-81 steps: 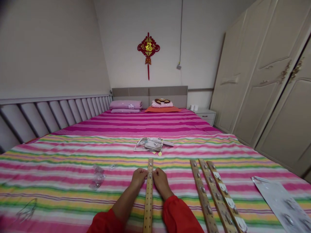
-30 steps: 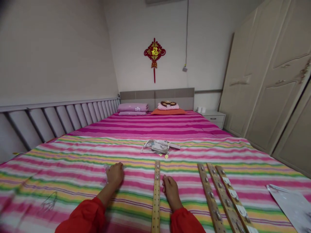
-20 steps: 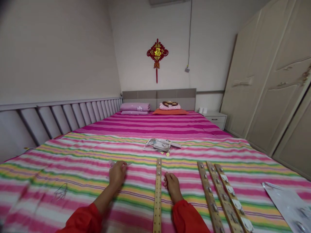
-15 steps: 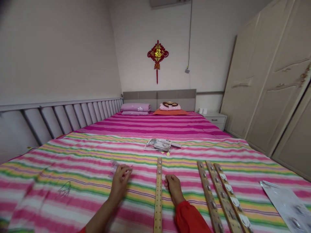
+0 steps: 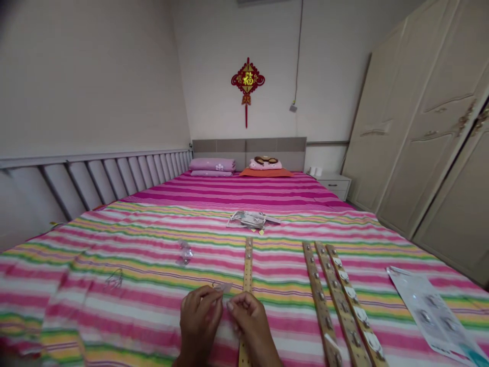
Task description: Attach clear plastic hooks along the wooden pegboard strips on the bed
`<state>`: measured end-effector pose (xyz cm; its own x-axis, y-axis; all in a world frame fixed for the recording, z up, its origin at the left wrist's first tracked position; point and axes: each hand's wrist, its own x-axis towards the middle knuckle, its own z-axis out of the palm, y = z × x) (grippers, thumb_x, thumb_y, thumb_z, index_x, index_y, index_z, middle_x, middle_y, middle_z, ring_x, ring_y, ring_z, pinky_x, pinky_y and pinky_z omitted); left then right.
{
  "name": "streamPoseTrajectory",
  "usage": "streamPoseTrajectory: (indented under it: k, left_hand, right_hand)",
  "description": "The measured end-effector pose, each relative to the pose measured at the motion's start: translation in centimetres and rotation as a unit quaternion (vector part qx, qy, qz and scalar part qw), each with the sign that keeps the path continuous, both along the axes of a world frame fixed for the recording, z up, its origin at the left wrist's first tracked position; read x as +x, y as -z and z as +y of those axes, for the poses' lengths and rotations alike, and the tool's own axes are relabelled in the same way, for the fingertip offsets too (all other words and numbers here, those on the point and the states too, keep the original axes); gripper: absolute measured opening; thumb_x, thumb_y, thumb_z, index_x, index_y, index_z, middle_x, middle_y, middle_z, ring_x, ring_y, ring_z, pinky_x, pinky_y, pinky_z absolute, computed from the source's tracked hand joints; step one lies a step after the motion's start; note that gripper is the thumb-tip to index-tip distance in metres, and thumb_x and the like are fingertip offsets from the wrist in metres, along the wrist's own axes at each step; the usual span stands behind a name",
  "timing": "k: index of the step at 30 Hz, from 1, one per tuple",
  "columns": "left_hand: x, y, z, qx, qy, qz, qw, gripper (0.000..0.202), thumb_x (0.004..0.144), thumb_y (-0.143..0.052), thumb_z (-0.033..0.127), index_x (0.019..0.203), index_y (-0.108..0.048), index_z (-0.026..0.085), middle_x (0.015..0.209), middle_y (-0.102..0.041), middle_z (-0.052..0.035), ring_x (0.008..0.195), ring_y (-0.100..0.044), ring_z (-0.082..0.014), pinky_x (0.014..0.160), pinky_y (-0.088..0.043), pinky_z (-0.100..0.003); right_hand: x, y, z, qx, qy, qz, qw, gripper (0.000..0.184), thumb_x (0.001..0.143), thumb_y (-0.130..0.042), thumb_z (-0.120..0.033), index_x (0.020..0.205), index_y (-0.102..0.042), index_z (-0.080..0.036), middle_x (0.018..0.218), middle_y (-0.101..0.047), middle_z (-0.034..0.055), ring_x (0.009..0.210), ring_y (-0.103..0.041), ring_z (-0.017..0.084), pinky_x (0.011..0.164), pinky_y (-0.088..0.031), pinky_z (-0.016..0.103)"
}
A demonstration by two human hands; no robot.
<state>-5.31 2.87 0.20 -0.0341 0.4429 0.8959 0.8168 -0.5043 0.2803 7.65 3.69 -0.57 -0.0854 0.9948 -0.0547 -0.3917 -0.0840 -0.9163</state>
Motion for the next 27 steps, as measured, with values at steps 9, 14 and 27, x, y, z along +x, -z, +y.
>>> streamPoseTrajectory:
  k: [9, 14, 27]
  left_hand:
    - [1.1, 0.9, -1.7, -0.042, -0.042, 0.081, 0.995, 0.015, 0.078, -0.058, 0.017, 0.087, -0.064, 0.027, 0.090, -0.069, -0.0026, 0.088, -0.060, -0.0203, 0.093, -0.031, -0.041]
    - [1.5, 0.9, -2.1, -0.056, -0.033, 0.092, 0.994, 0.017, 0.078, -0.057, 0.015, 0.086, -0.065, 0.028, 0.090, -0.070, -0.0017, 0.087, -0.061, -0.0195, 0.095, -0.030, -0.042]
    - [0.4, -0.6, 0.3, -0.396, 0.211, -0.349, 0.823, 0.029, 0.072, -0.061, 0.045, 0.075, -0.068, 0.017, 0.073, -0.067, -0.0043, 0.070, -0.061, -0.0189, 0.067, -0.048, -0.030]
  right_hand:
    - [-0.4, -0.4, -1.7, -0.003, 0.060, -0.004, 0.998, 0.042, 0.053, -0.080, -0.055, 0.065, -0.064, -0.018, 0.046, -0.051, -0.0048, 0.040, -0.038, 0.008, 0.039, -0.029, 0.022]
    - [-0.2, -0.5, -2.2, -0.007, 0.068, 0.009, 0.998, 0.038, 0.056, -0.079, -0.051, 0.064, -0.062, -0.017, 0.047, -0.051, -0.0046, 0.041, -0.039, 0.008, 0.042, -0.029, 0.022]
    - [3.5, 0.7, 0.1, 0.001, -0.015, -0.056, 0.998, 0.036, 0.062, -0.074, -0.050, 0.060, -0.057, -0.017, 0.039, -0.053, -0.0044, 0.033, -0.040, 0.007, 0.038, -0.027, 0.020]
